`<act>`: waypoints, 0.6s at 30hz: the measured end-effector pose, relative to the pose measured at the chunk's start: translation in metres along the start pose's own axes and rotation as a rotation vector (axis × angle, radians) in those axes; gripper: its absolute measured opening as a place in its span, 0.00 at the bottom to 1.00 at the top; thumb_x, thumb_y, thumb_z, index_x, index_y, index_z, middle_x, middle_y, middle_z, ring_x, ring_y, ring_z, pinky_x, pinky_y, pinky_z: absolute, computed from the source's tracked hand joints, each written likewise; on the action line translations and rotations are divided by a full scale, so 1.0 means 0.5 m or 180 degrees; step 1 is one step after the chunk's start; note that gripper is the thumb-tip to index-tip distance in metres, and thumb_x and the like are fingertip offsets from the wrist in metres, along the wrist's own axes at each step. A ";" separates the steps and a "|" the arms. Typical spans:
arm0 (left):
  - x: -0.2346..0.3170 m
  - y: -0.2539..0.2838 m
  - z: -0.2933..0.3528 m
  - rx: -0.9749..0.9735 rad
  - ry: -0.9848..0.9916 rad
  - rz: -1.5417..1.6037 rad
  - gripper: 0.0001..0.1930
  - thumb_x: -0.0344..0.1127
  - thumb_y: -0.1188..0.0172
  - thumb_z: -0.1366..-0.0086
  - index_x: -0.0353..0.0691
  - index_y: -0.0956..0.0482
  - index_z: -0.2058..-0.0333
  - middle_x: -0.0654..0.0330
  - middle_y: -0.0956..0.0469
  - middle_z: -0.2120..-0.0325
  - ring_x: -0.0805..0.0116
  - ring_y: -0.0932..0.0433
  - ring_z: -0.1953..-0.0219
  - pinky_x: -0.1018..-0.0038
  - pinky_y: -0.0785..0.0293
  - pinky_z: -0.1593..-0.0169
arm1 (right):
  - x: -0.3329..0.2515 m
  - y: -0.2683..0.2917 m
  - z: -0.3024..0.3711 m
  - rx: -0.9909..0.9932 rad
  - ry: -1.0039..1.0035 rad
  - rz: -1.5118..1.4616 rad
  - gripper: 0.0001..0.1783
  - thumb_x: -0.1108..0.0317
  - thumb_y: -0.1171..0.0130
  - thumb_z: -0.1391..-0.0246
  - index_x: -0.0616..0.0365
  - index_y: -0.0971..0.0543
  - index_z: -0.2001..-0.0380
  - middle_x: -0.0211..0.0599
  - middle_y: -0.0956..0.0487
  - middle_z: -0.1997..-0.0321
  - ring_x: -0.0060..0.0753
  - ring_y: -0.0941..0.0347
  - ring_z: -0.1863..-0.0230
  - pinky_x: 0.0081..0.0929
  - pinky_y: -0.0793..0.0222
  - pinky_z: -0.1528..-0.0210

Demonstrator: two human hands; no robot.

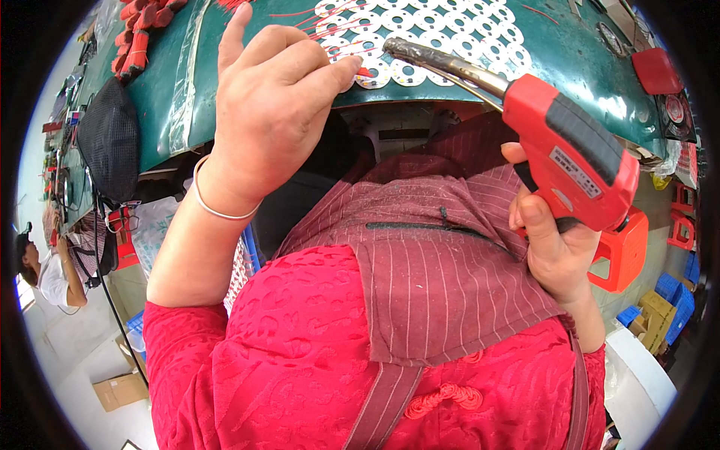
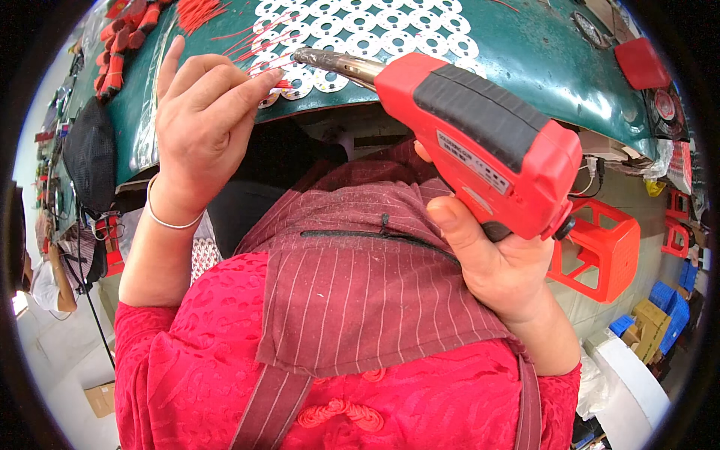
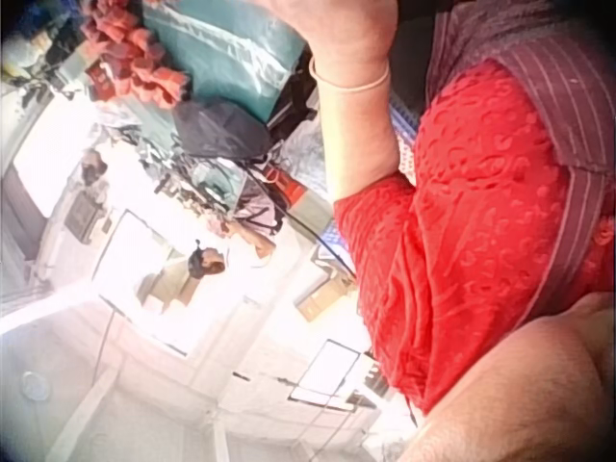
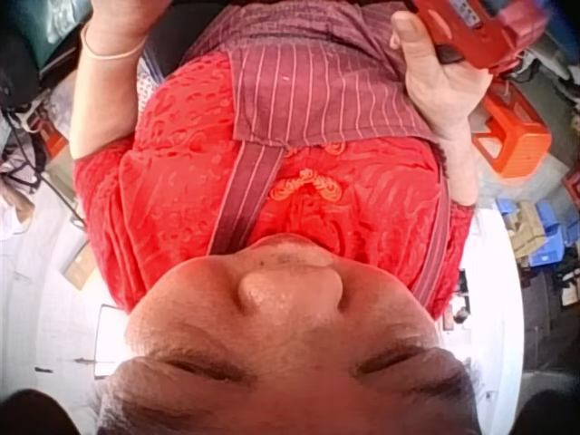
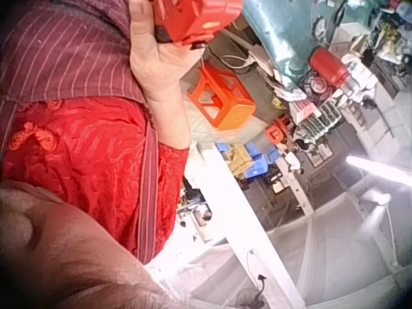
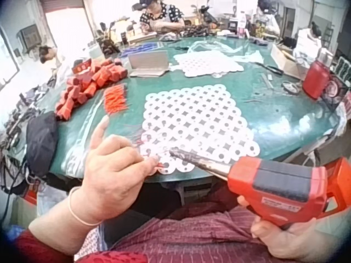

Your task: The person places wires onto circular circuit boards by hand and solders them using a soldering gun.

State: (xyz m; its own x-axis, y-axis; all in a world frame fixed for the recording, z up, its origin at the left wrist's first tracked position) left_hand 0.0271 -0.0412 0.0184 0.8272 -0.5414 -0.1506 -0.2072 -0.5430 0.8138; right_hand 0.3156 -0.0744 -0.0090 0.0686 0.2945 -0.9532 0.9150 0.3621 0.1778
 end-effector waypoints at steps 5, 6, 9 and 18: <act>-0.002 -0.001 0.002 0.0024 0.0041 0.0125 0.13 0.25 0.30 0.48 0.47 0.12 0.63 0.68 0.23 0.74 0.66 0.22 0.63 0.57 0.37 0.35 | 0.000 0.002 0.001 -0.0046 -0.0032 0.0073 0.31 0.70 0.40 0.35 0.67 0.36 0.33 0.58 0.24 0.40 0.17 0.32 0.71 0.20 0.28 0.67; -0.001 -0.001 0.002 0.0034 0.0051 0.0159 0.12 0.25 0.30 0.48 0.47 0.12 0.63 0.68 0.23 0.74 0.66 0.22 0.63 0.57 0.37 0.36 | -0.001 0.002 0.001 -0.0064 -0.0044 0.0089 0.31 0.69 0.40 0.35 0.67 0.36 0.33 0.58 0.24 0.40 0.17 0.32 0.71 0.20 0.28 0.67; -0.001 -0.004 0.003 -0.0007 0.0059 0.0176 0.11 0.25 0.30 0.48 0.47 0.13 0.65 0.67 0.23 0.74 0.65 0.22 0.63 0.57 0.36 0.36 | -0.005 0.006 -0.001 -0.0159 -0.0088 0.0221 0.30 0.69 0.39 0.35 0.67 0.35 0.34 0.59 0.24 0.40 0.17 0.31 0.71 0.20 0.28 0.67; -0.004 -0.010 0.010 -0.0032 0.0058 0.0211 0.11 0.25 0.31 0.48 0.48 0.14 0.66 0.67 0.22 0.73 0.65 0.21 0.61 0.56 0.37 0.35 | 0.001 0.001 0.012 -0.0013 -0.0297 0.0170 0.24 0.70 0.39 0.36 0.67 0.31 0.40 0.51 0.22 0.48 0.21 0.30 0.71 0.22 0.28 0.69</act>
State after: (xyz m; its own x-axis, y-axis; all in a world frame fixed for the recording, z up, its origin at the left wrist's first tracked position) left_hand 0.0241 -0.0407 0.0117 0.8213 -0.5640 -0.0860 -0.2567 -0.4998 0.8272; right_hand 0.3186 -0.0791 -0.0110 0.1542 0.2299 -0.9609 0.9075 0.3517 0.2298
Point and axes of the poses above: each hand's wrist, its own z-axis away from the middle knuckle, its own y-axis out of the back of the hand, x = y × z, the point moved 2 cm from there along -z, towards the middle knuckle
